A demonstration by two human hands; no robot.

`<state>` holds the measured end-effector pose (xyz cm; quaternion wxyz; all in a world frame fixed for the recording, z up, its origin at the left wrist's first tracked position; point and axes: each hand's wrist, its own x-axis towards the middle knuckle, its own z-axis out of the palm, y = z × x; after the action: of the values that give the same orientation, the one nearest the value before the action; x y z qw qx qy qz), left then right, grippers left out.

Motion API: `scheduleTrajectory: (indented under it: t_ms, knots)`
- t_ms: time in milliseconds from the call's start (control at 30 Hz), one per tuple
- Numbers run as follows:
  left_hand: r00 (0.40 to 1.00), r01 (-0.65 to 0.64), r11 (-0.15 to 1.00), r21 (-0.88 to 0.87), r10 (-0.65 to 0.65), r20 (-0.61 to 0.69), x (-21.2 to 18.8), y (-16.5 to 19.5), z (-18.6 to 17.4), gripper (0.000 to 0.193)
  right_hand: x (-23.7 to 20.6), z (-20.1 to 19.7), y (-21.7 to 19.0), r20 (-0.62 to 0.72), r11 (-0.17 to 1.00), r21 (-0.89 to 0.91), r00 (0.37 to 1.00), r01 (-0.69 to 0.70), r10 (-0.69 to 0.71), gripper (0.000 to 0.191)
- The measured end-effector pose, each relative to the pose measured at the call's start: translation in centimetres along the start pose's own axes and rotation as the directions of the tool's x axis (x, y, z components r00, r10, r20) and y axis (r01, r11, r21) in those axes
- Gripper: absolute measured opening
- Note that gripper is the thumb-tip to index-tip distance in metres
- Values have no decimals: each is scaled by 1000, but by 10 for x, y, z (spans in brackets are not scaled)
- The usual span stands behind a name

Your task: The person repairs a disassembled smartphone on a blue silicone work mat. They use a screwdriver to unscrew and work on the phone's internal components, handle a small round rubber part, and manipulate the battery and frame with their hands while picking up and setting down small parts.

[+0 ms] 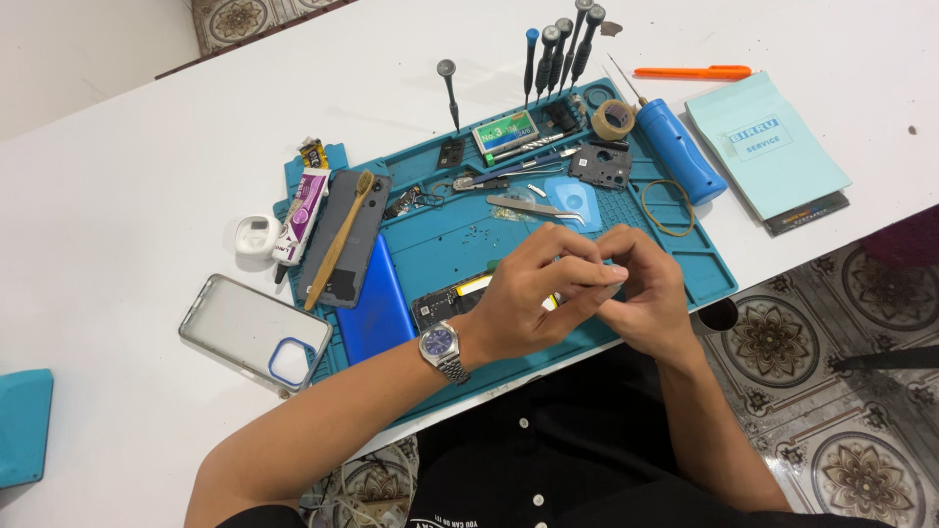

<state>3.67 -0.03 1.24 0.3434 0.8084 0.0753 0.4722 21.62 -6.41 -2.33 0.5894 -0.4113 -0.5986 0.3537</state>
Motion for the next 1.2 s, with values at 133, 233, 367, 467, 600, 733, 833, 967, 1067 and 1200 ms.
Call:
scheduleTrajectory:
  t_ms: [133,233,367,467,600,733,833,967,1067,1200]
  knots:
    - [1000,1,1000,17,-1,-6,1,-2,0,22,2,1,-1,3,999,33,999,40,-40,21]
    - [1000,-5,1000,22,6,-10,-1,-2,-1,23,1,0,0,-2,998,26,998,63,-63,17]
    - [1000,3,1000,-19,-4,-26,1,-5,-1,23,-1,-4,0,35,1000,7,999,10,-10,16]
    - [997,66,995,-70,-69,-41,1,-4,-2,23,-1,-3,-3,49,998,1,996,-70,70,24]
    - [994,39,999,-27,-42,-98,4,-2,-3,20,3,0,-8,57,999,32,998,30,-32,33]
    - [993,-5,1000,13,7,-117,6,0,-4,17,5,0,-6,-7,992,105,997,72,-72,34]
    - [996,63,998,29,-60,-73,4,1,-4,15,2,-2,-2,-36,989,138,998,48,-43,30]
    - [998,38,999,5,-38,-56,1,-3,-2,17,0,-4,3,-9,994,99,999,39,-39,27]
    - [999,16,999,-38,-18,-47,0,-6,0,19,0,-3,5,-24,996,78,999,46,-44,28]
    - [993,109,993,46,-107,-57,-2,-7,-1,23,1,-3,6,-33,989,141,999,45,-41,30]
